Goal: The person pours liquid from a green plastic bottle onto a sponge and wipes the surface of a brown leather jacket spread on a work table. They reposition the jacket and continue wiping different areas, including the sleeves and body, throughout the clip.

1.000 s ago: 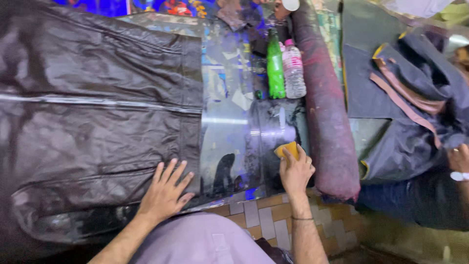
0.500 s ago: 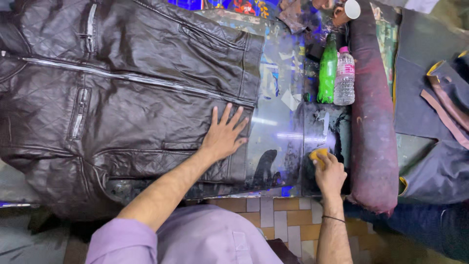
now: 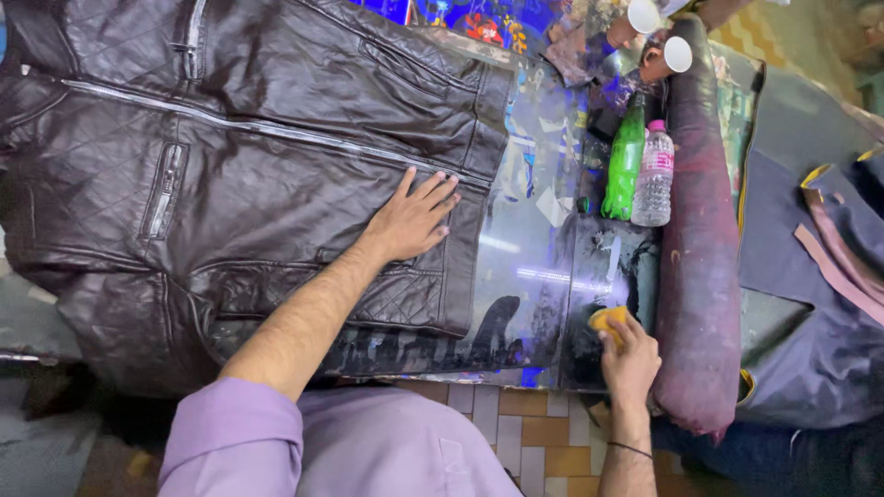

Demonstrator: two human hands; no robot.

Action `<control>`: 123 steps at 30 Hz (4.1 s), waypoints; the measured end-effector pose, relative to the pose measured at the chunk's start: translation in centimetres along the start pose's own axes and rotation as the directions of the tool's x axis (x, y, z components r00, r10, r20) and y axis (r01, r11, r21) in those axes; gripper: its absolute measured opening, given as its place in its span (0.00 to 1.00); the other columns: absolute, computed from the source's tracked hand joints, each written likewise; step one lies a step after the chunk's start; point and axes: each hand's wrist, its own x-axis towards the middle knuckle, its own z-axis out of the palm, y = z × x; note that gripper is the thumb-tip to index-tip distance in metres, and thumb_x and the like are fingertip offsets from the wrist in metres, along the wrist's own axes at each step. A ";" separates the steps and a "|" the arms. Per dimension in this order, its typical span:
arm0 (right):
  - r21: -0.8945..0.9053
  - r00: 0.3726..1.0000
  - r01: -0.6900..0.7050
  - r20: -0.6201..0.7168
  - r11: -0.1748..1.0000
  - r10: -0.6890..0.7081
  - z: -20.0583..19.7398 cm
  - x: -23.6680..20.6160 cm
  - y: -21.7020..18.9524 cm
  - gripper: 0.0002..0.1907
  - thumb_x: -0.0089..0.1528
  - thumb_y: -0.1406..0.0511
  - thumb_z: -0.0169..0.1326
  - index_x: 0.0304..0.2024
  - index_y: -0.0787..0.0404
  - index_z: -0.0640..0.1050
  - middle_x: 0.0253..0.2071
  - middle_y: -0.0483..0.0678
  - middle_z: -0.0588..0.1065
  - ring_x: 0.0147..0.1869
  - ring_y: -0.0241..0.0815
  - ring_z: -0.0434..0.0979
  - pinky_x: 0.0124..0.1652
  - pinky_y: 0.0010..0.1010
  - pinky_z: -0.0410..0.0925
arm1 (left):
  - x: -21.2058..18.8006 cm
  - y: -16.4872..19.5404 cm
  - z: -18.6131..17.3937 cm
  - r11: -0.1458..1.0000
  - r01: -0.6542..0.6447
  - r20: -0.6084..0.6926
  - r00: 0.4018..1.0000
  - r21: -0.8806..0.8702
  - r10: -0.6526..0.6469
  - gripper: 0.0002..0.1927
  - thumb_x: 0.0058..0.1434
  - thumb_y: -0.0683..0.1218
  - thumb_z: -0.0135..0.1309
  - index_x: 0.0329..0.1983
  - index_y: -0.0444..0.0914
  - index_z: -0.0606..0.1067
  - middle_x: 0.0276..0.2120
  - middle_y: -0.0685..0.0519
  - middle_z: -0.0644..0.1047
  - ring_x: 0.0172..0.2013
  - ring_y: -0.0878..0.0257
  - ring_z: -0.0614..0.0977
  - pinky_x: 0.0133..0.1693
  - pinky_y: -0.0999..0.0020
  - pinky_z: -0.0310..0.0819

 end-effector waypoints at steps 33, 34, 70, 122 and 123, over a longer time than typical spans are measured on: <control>0.139 0.458 0.887 -0.151 0.440 -0.876 8.4 26.8 -12.6 0.20 0.50 0.69 0.60 0.45 0.50 0.84 0.58 0.43 0.77 0.58 0.51 0.72 0.50 0.46 0.62 | 10.4 0.3 5.1 0.975 0.175 0.222 0.965 -0.135 -0.142 0.56 0.51 0.56 0.60 0.77 0.33 0.46 0.77 0.49 0.49 0.76 0.56 0.46 0.73 0.52 0.30; 0.195 0.346 0.928 -0.137 0.318 -0.928 8.4 25.5 -12.5 0.21 0.48 0.68 0.59 0.45 0.50 0.84 0.58 0.42 0.77 0.58 0.51 0.72 0.51 0.46 0.62 | 10.0 0.3 5.1 0.978 0.167 0.202 0.969 -0.121 -0.141 0.56 0.52 0.56 0.60 0.77 0.33 0.46 0.77 0.49 0.49 0.76 0.57 0.46 0.73 0.52 0.30; 0.394 0.408 0.840 -0.009 0.372 -0.913 6.7 10.9 -6.5 0.21 0.46 0.72 0.59 0.42 0.52 0.84 0.58 0.39 0.78 0.58 0.50 0.72 0.52 0.45 0.61 | 8.3 5.8 8.9 0.991 0.097 0.190 0.979 -0.095 -0.077 0.57 0.50 0.57 0.62 0.79 0.38 0.48 0.77 0.52 0.52 0.76 0.53 0.47 0.73 0.46 0.32; 0.598 0.959 -0.024 0.241 -0.801 0.151 14.8 -11.9 -36.9 0.25 0.66 0.70 0.57 0.65 0.54 0.70 0.65 0.51 0.73 0.66 0.54 0.77 0.55 0.49 0.76 | -27.0 -14.6 -3.7 0.995 0.059 0.165 0.985 -0.083 -0.045 0.36 0.70 0.62 0.58 0.77 0.47 0.67 0.78 0.43 0.53 0.76 0.39 0.47 0.69 0.27 0.31; 0.587 0.964 -0.026 0.229 -0.809 0.134 15.0 -12.0 -37.1 0.25 0.66 0.69 0.58 0.65 0.55 0.70 0.65 0.51 0.73 0.65 0.53 0.77 0.55 0.49 0.76 | -27.3 -14.6 -4.0 0.996 0.061 0.168 0.985 -0.069 -0.049 0.36 0.70 0.62 0.58 0.77 0.47 0.67 0.78 0.43 0.53 0.76 0.39 0.47 0.70 0.27 0.32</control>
